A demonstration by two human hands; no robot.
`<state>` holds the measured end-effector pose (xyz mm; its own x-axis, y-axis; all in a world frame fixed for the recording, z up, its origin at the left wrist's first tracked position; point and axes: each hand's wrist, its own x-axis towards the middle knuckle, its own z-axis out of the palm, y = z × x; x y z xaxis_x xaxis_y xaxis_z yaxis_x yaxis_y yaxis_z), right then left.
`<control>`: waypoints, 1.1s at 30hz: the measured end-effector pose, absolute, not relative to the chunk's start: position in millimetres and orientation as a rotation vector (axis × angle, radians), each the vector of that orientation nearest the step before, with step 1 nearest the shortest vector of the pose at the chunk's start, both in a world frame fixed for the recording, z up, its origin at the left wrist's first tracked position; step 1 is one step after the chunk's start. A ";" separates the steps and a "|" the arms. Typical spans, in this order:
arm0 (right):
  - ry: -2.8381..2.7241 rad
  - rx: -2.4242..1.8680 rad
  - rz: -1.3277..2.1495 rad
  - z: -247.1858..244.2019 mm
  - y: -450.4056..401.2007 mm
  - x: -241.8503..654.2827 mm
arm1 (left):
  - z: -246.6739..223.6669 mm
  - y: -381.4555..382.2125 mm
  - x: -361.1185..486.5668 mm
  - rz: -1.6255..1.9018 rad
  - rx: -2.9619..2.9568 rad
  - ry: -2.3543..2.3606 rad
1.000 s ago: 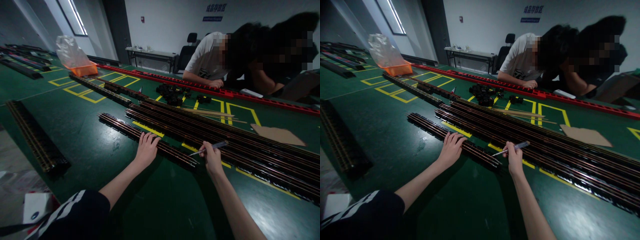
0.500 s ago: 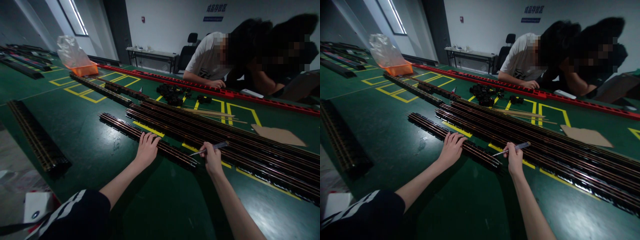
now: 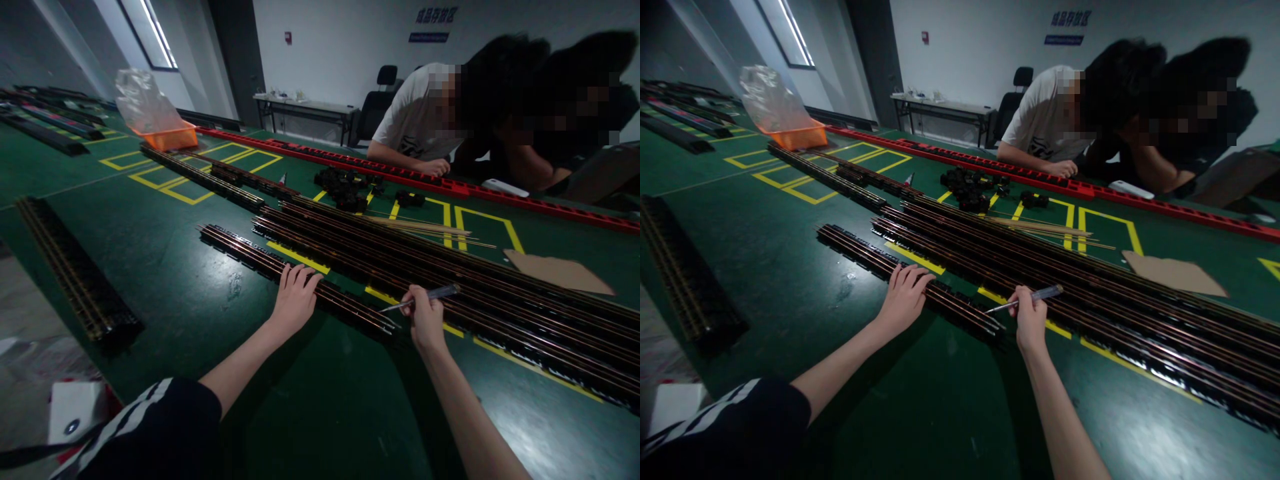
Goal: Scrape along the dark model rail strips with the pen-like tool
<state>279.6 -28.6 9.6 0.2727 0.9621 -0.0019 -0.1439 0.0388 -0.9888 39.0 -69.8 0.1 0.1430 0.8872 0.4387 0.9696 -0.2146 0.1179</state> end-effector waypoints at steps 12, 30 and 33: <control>-0.868 -1.202 1.028 9.4 -29.3 278.7 | 0.7 -70.5 39.5 -0.626 -2.225 -1.849; -0.783 -1.168 1.060 9.0 -30.9 276.1 | 1.0 -70.5 38.4 -0.613 -2.218 -1.863; -0.784 -1.164 1.071 9.1 -31.1 276.2 | 1.1 -70.5 38.5 -0.617 -2.219 -1.862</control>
